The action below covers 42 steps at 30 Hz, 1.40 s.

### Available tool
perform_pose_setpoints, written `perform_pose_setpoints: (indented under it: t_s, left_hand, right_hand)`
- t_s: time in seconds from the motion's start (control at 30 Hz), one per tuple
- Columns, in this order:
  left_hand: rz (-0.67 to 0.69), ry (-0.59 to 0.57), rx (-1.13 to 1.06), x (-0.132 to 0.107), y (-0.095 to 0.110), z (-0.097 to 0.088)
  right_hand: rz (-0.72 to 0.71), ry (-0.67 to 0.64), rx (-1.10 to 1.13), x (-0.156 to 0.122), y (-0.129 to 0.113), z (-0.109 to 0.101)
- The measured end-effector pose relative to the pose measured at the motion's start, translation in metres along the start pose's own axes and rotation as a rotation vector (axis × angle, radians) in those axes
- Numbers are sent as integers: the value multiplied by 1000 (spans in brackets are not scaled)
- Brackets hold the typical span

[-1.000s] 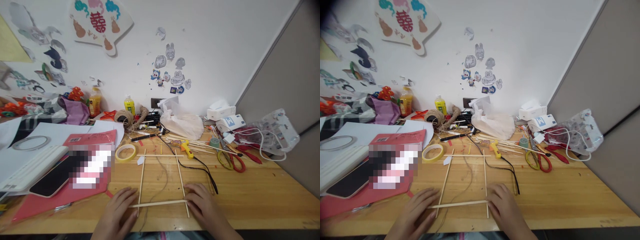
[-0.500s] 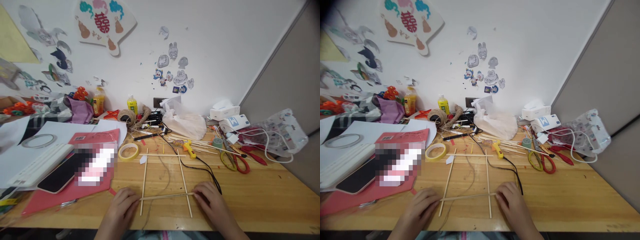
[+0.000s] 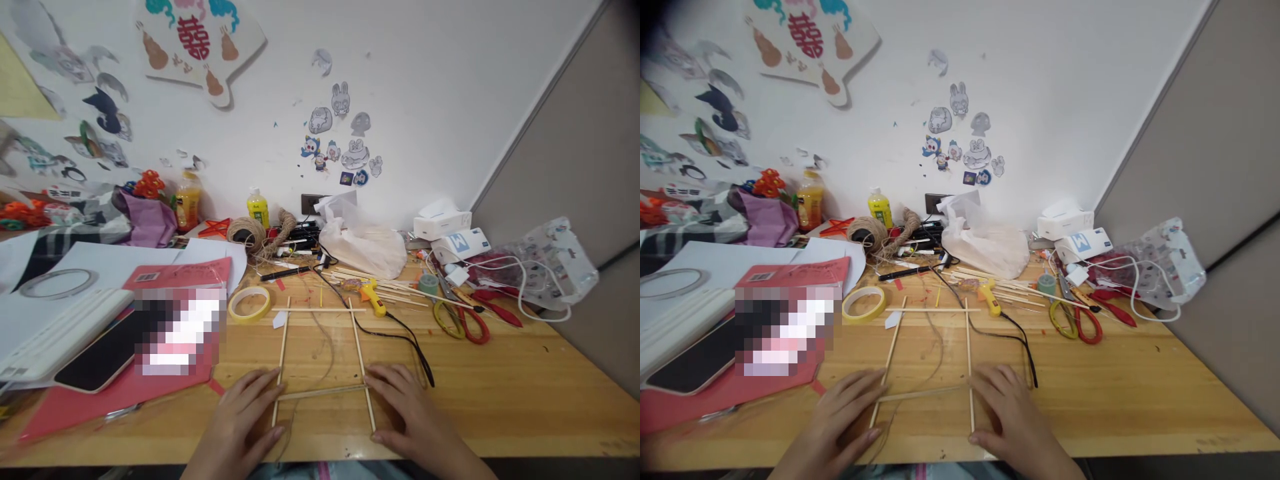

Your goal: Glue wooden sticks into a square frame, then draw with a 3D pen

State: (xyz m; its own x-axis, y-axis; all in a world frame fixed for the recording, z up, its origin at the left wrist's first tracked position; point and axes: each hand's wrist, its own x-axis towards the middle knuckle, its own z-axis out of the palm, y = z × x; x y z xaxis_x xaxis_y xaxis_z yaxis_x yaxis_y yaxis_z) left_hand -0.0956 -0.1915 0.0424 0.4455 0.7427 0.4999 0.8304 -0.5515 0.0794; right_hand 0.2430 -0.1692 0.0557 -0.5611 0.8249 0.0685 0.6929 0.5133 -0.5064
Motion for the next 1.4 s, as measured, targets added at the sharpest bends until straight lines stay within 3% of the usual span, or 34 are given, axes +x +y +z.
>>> perform_pose_setpoints:
  t_s: [0.33, 0.73, 0.9, 1.07, 1.17, 1.4]
  left_hand:
    - [-18, -3, -67, -1, -5, 1]
    - [38, 1, 11, 1, -2, -5]
    - [-20, 22, -52, 0, -6, 0]
    - [-37, 153, -125, 0, -14, 6]
    - [-50, 168, -99, 2, -13, 3]
    - [-8, 77, 37, 8, -1, -3]
  right_hand:
    - [39, 19, -52, 2, -9, 7]
    - [-46, 39, -83, 1, -5, 10]
    - [-138, 154, -130, 3, -4, 11]
    - [-120, 324, -87, 7, -6, 16]
    - [-63, 310, -65, 10, -9, 17]
    - [-25, 192, -91, 11, -19, 13]
